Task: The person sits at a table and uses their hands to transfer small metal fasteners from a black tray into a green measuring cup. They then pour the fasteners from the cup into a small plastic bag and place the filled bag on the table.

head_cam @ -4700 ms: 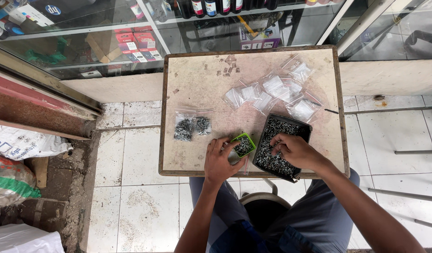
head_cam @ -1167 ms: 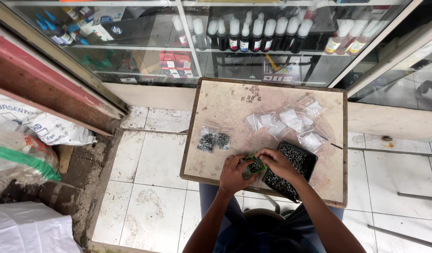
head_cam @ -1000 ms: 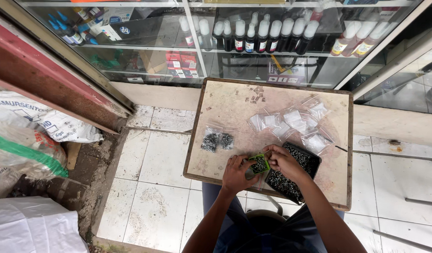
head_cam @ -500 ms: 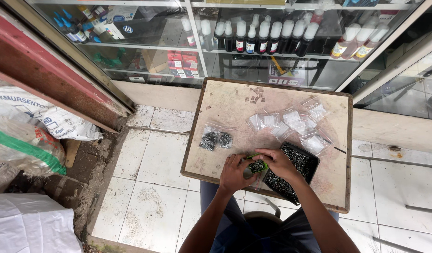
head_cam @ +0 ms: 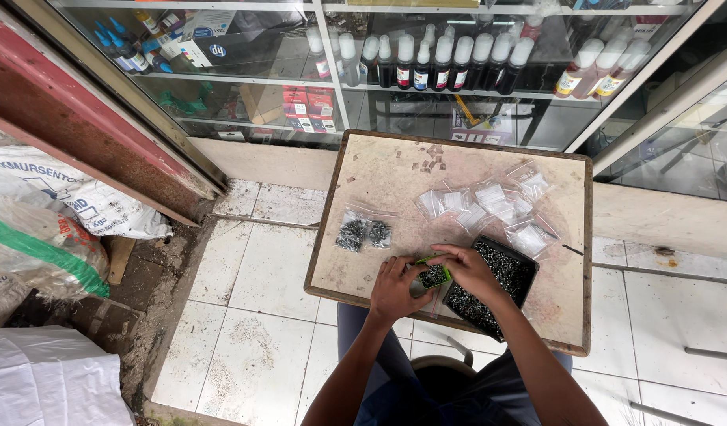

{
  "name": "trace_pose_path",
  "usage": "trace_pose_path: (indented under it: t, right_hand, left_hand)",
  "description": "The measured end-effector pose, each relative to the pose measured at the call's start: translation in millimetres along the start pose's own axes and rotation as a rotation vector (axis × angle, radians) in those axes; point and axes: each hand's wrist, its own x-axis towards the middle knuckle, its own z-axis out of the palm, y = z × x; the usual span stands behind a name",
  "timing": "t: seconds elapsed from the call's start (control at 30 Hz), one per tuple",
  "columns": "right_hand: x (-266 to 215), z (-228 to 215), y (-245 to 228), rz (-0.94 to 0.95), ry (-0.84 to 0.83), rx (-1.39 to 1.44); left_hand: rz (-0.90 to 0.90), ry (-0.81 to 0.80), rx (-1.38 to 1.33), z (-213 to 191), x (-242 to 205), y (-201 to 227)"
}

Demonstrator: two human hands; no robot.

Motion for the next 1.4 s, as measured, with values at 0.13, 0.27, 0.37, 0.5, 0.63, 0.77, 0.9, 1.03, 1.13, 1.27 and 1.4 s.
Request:
trace_pose_path:
  t: [0.13, 0.27, 0.37, 0.5, 0.63, 0.77, 0.9, 1.03, 1.13, 1.27, 1.4]
  right_hand:
    - [19, -10, 28, 0.112, -0.029, 0.269]
    - [22, -12, 26, 0.092, -0.116, 0.063]
    - [24, -13, 18, 0.047, -0.163, -0.160]
    - [33, -9, 18, 0.053, -0.156, -0.358]
    - [35, -3, 9, 0.076, -0.175, -0.446]
    - [47, -4, 21, 0.087, -0.139, -0.437]
    - [52, -10, 24, 0.138, -0.140, -0.314]
    - [44, 0, 5, 0.176, -0.127, -0.100]
    - [45, 2, 2, 0.155, -0.132, -0.013]
    - [40, 5, -1, 0.119, -0.124, 0.044]
    - [39, 11, 3, 0.053, -0.112, 0.022]
  left_hand:
    - [-0.013, 0.001, -0.005, 0, 0, 0]
    - [-0.019, -0.012, 0.004, -2, 0, 1]
    - [-0.020, -0.022, -0.006, -3, 0, 1]
    - [-0.014, -0.026, -0.010, -1, -2, -2]
    - [0.003, 0.027, 0.021, 4, -3, -5]
    - [0.022, 0.062, 0.044, 7, -3, -7]
    - [0.018, 0.082, 0.033, 5, -2, -5]
    - [0.011, 0.088, 0.019, -3, 1, 0]
    - [0.015, 0.097, 0.037, 0, 1, -2]
    - [0.022, 0.111, 0.029, 0, 1, -2]
    - [0.013, 0.108, 0.046, -2, 2, -1]
